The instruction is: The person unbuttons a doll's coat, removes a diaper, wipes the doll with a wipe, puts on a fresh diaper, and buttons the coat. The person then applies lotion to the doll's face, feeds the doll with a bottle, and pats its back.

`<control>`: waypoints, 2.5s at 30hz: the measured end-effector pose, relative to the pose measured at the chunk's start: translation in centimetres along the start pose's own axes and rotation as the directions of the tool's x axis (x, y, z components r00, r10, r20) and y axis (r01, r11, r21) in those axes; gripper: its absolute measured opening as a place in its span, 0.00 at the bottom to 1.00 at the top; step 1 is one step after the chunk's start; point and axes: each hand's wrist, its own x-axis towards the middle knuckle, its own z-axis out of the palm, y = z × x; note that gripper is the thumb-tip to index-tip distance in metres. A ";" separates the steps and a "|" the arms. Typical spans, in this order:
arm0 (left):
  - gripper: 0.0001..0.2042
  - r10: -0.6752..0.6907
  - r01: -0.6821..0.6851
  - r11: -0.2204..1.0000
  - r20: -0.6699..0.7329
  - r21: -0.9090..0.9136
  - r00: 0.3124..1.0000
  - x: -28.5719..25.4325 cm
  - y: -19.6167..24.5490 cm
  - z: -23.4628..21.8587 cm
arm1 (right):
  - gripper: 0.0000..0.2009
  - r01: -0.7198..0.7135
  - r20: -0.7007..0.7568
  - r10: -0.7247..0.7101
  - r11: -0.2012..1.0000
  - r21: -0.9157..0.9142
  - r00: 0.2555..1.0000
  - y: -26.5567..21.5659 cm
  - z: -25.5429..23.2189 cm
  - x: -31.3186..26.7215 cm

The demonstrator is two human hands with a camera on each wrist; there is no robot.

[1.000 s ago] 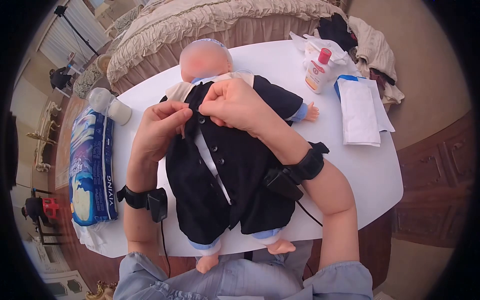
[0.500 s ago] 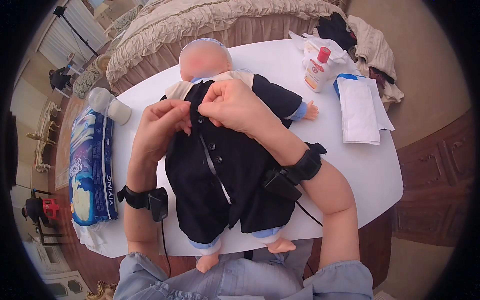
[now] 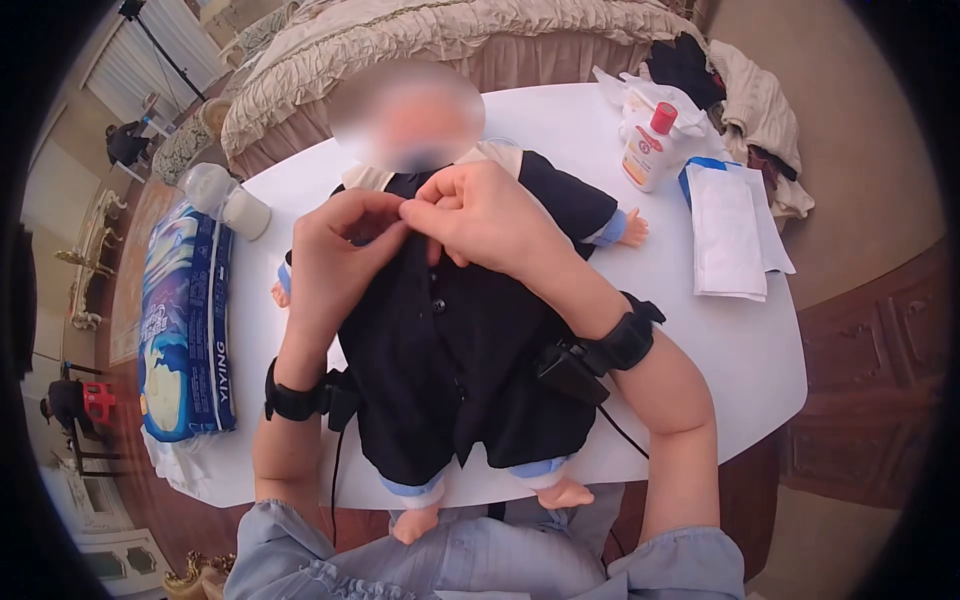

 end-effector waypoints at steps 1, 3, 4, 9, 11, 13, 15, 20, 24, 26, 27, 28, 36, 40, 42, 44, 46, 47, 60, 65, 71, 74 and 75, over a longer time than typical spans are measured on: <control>0.10 0.066 -0.064 0.993 -0.020 0.095 0.998 -0.1 0.3 0.1 | 0.08 -0.004 -0.009 0.003 0.997 -0.075 1.000 -0.4 0.1 -0.2; 0.10 0.130 -0.122 0.974 -0.032 0.189 0.991 -0.2 0.3 0.1 | 0.08 0.014 -0.033 -0.018 0.993 -0.116 0.999 -0.1 0.3 -0.3; 0.09 0.153 -0.145 0.970 -0.024 0.194 0.988 -0.2 0.3 0.1 | 0.09 0.031 -0.061 -0.042 0.987 -0.158 0.997 0.0 0.3 -0.3; 0.09 0.118 -0.118 0.993 -0.017 0.021 0.993 0.2 -0.7 -0.2 | 0.07 0.036 -0.064 -0.035 0.999 0.011 0.997 1.7 0.0 0.7; 0.10 -0.160 0.168 0.983 0.102 -0.078 0.982 0.5 -0.6 -0.6 | 0.07 0.039 -0.071 -0.034 0.996 0.080 0.997 1.8 -0.1 0.9; 0.11 -0.203 0.211 0.974 0.096 -0.086 0.974 0.5 -0.2 -0.8 | 0.08 0.026 -0.001 -0.026 0.998 -0.049 1.000 1.4 -0.4 0.8; 0.13 -0.244 0.253 0.963 0.090 -0.094 0.965 0.4 0.8 -1.0 | 0.08 0.016 0.005 -0.015 0.986 -0.166 1.000 0.1 -0.7 0.0; 0.20 0.125 -0.196 0.834 0.169 0.516 0.978 -1.9 3.9 0.4 | 0.09 0.029 0.073 0.004 0.895 -0.444 0.997 -2.6 -1.9 -1.8; 0.19 0.148 -0.200 0.813 0.138 0.547 0.979 -2.1 3.1 1.2 | 0.08 0.047 0.067 -0.005 0.768 -0.639 0.998 -2.2 -1.5 -2.1; 0.17 0.052 -0.092 0.848 0.091 0.523 0.994 -1.9 2.5 1.1 | 0.08 0.072 0.085 -0.018 0.731 -0.678 0.996 -2.1 -1.3 -2.0; 0.17 0.052 -0.093 0.848 0.091 0.522 0.994 -1.8 2.8 1.0 | 0.08 0.072 0.085 -0.019 0.731 -0.679 0.996 -2.2 -1.2 -2.0; 0.16 -0.002 -0.042 0.868 0.089 0.495 0.996 -1.6 3.2 0.8 | 0.08 0.094 0.074 -0.059 0.720 -0.688 0.995 -2.2 -1.2 -2.0; 0.17 0.078 -0.139 0.848 0.138 0.511 0.987 -1.6 3.2 0.5 | 0.10 0.195 0.053 -0.198 0.817 -0.543 0.979 -0.3 -0.4 -0.9; 0.16 0.034 -0.102 0.860 0.143 0.501 0.989 -1.4 3.0 0.7 | 0.11 0.148 -0.001 -0.185 0.785 -0.601 0.983 -0.1 0.3 -0.7; 0.15 0.042 -0.110 0.855 0.143 0.507 0.989 -1.4 2.7 0.8 | 0.11 0.104 -0.034 -0.161 0.770 -0.629 0.986 -0.2 0.4 -0.8; 0.13 0.070 -0.121 0.875 0.126 0.469 0.990 -1.4 2.1 0.7 | 0.10 0.093 -0.038 -0.146 0.788 -0.608 0.989 0.0 0.5 -0.8; 0.12 -0.052 -0.014 0.913 0.150 0.407 0.987 -1.0 2.3 -0.3 | 0.09 0.100 -0.027 -0.144 0.800 -0.591 0.989 -0.1 0.4 -0.9; 0.12 -0.168 0.096 0.934 0.185 0.345 0.968 -0.8 2.4 -0.8 | 0.08 0.106 -0.019 -0.142 0.812 -0.574 0.990 -0.2 0.3 -1.0; 0.08 -0.250 0.326 0.926 0.335 -0.193 0.909 0.2 1.2 -2.5 | 0.06 0.153 0.003 -0.183 0.814 -0.561 0.983 -1.2 0.1 -1.7; 0.07 -0.257 0.333 0.924 0.338 -0.188 0.905 0.3 0.5 -2.4 | 0.06 0.198 0.006 -0.242 0.777 -0.597 0.970 -1.0 0.4 -2.0; 0.08 -0.272 0.380 0.897 0.395 -0.226 0.877 0.5 0.3 -2.9 | 0.07 -0.016 0.034 0.029 0.947 -0.321 0.999 -1.5 -0.4 -1.5; 0.08 -0.277 0.393 0.886 0.399 -0.246 0.874 0.5 0.3 -3.0 | 0.07 -0.074 0.100 0.101 0.966 -0.247 0.990 -1.8 -0.7 -1.1; 0.09 -0.274 0.389 0.888 0.397 -0.246 0.876 0.5 0.3 -3.0 | 0.07 -0.074 0.100 0.101 0.966 -0.247 0.990 -1.8 -0.7 -1.0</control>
